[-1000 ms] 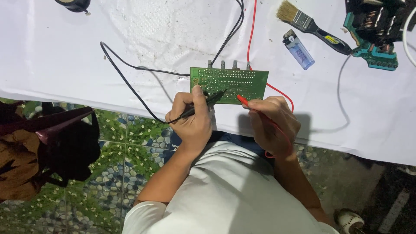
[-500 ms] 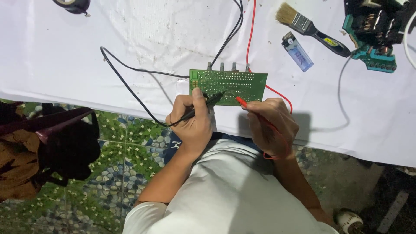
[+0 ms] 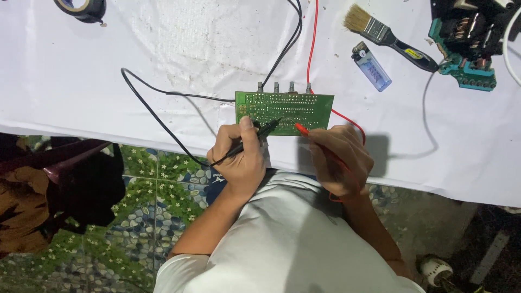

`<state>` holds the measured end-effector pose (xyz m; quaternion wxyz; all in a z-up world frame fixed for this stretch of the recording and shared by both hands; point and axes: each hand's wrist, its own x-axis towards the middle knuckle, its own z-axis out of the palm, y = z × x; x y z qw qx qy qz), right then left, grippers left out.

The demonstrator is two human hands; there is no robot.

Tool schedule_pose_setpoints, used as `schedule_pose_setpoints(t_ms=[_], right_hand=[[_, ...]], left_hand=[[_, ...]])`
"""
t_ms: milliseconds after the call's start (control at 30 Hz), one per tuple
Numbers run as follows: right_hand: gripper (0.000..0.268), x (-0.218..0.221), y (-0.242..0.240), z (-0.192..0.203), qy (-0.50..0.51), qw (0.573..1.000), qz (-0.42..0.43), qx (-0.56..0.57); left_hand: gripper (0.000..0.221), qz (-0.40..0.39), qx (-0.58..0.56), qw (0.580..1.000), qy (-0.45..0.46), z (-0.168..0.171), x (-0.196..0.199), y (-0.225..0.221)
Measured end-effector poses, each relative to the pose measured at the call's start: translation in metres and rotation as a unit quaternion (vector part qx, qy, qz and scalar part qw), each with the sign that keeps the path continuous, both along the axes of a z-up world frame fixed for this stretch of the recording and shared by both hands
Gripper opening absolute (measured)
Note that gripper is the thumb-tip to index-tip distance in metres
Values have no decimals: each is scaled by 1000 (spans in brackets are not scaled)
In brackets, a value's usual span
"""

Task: Testing electrical components on a circuit board using a digital multimeter probes.

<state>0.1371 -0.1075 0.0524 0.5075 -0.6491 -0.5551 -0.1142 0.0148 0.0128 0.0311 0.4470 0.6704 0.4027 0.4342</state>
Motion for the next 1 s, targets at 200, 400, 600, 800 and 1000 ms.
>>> schedule_pose_setpoints(t_ms=[200,400,600,800,1000], right_hand=[[17,-5,3,11,28,1000,1,-9],[14,-3,13,44,40,999,19,-5],[16,-1,39,113,-1,997,23,-73],[14,-1,41,108,27,997,38,-55],[13,2,5,38,92,995,13,-27]], left_hand=[[37,3,10,1000,12,-8,-2,-2],[40,8,5,1000,17,-14,-4,-2],[41,-12,-46,999,-15,20,4,-4],[41,-5,-50,999,-2,17,2,-3],[40,-4,-15,1000,-1,7,4,1]])
